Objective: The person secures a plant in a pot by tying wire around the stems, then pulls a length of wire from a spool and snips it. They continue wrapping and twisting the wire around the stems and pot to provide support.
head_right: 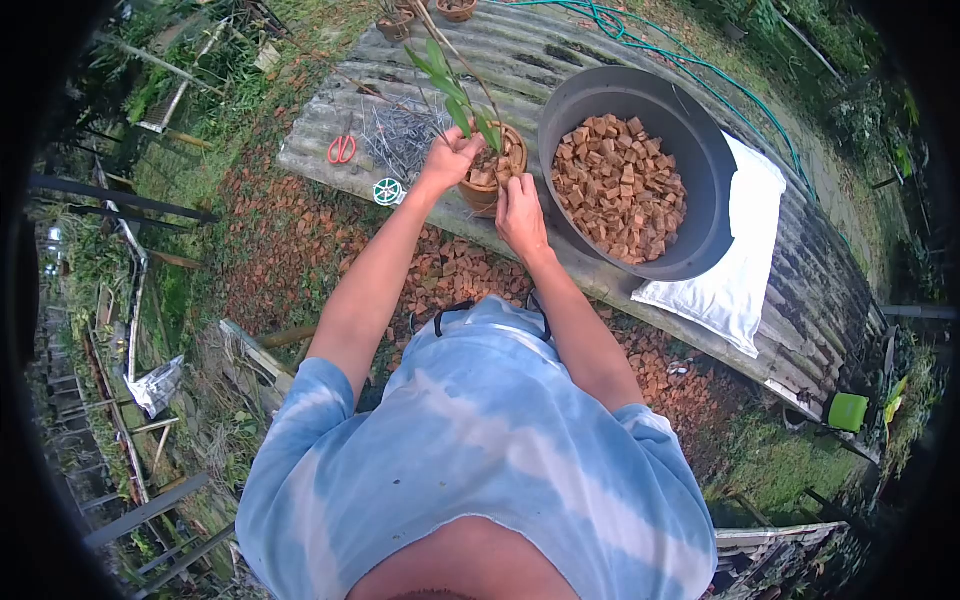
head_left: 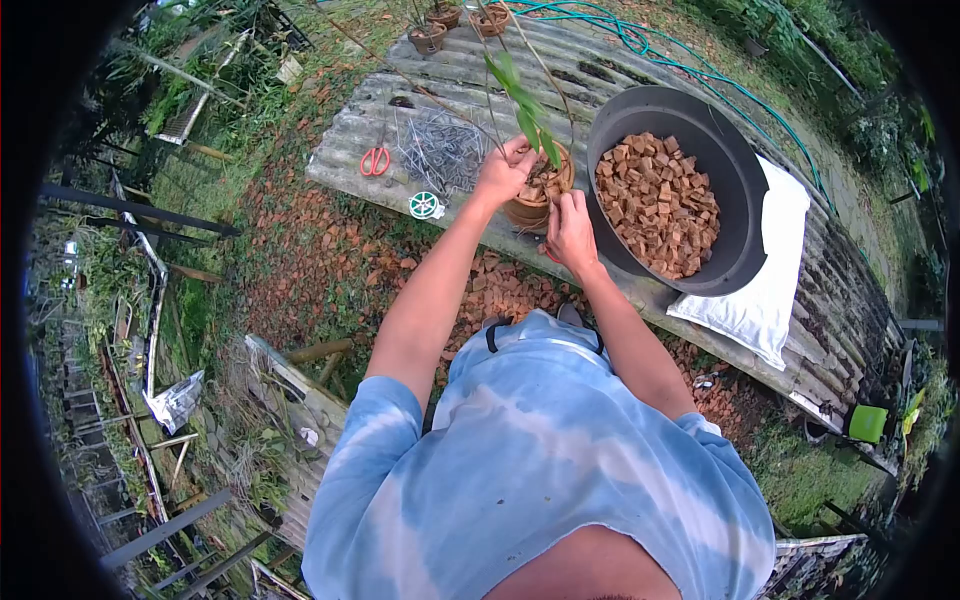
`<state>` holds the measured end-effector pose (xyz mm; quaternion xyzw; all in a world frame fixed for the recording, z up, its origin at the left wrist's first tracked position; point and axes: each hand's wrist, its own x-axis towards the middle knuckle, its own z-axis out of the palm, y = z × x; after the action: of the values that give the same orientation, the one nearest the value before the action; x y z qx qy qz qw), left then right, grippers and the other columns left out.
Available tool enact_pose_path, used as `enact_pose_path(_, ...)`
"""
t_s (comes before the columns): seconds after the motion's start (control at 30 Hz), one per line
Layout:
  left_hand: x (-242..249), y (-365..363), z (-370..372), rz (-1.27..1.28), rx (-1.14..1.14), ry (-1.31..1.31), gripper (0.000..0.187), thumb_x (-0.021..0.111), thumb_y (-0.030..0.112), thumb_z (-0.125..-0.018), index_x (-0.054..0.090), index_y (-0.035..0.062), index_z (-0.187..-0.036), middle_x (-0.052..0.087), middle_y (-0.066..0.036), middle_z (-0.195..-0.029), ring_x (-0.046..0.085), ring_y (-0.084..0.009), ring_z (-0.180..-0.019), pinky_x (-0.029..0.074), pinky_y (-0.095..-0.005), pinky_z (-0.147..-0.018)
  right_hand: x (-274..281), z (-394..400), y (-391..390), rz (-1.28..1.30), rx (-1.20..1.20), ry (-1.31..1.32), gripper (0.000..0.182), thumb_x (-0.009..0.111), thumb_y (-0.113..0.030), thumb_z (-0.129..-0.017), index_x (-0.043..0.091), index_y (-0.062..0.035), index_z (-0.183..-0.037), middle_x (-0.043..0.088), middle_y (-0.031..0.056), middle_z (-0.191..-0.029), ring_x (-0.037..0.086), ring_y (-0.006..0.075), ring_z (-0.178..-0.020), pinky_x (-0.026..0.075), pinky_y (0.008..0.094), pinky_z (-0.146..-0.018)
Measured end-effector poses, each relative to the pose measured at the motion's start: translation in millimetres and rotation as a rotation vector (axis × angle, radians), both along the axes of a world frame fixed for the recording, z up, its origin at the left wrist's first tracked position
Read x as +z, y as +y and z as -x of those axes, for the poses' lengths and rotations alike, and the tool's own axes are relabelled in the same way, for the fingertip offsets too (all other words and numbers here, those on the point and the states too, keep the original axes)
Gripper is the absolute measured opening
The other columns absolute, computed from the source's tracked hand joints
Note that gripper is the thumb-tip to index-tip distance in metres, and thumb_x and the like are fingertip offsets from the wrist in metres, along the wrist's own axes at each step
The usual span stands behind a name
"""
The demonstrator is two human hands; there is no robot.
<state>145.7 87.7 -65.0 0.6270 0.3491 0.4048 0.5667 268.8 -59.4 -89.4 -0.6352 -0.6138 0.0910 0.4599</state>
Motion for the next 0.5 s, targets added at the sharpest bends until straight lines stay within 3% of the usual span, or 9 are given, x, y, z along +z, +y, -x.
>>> enact_pose_path(0.2,22,-7,4,0.081,-0.028,0.027,0.036,0.057,0.028,-0.11,0.067,0.0062,-0.137,0.073,0.002,-0.113,0.062,-0.0046,-0.097,0.054,-0.0225,-0.085,-2,3,1,0.007,-0.023,-0.03,0.011,0.061,-0.001,-0.095,0.058,0.0029,-0.104,0.056,0.0231,-0.106,0.06,0.0448,-0.095,0.05,0.0505,-0.084)
enact_pose_path(0.4,24,-8,3,0.004,-0.005,0.102,0.035,0.053,0.032,-0.112,0.072,0.0072,-0.127,0.073,0.001,-0.108,0.063,-0.0051,-0.092,0.054,-0.0243,-0.085,-5,3,-4,-0.039,-0.063,0.047,0.028,0.064,-0.005,-0.097,0.059,0.004,-0.123,0.061,0.0235,-0.114,0.061,0.0434,-0.105,0.051,0.0485,-0.092)
enact_pose_path(0.5,22,-9,2,-0.088,0.039,0.186,0.032,0.054,0.03,-0.111,0.072,0.0068,-0.124,0.074,-0.001,-0.102,0.065,-0.0068,-0.09,0.054,-0.0257,-0.084,-7,3,-8,-0.107,-0.094,0.054,0.034,0.068,-0.005,-0.095,0.063,0.0032,-0.127,0.065,0.0218,-0.115,0.064,0.0404,-0.103,0.054,0.0461,-0.088)
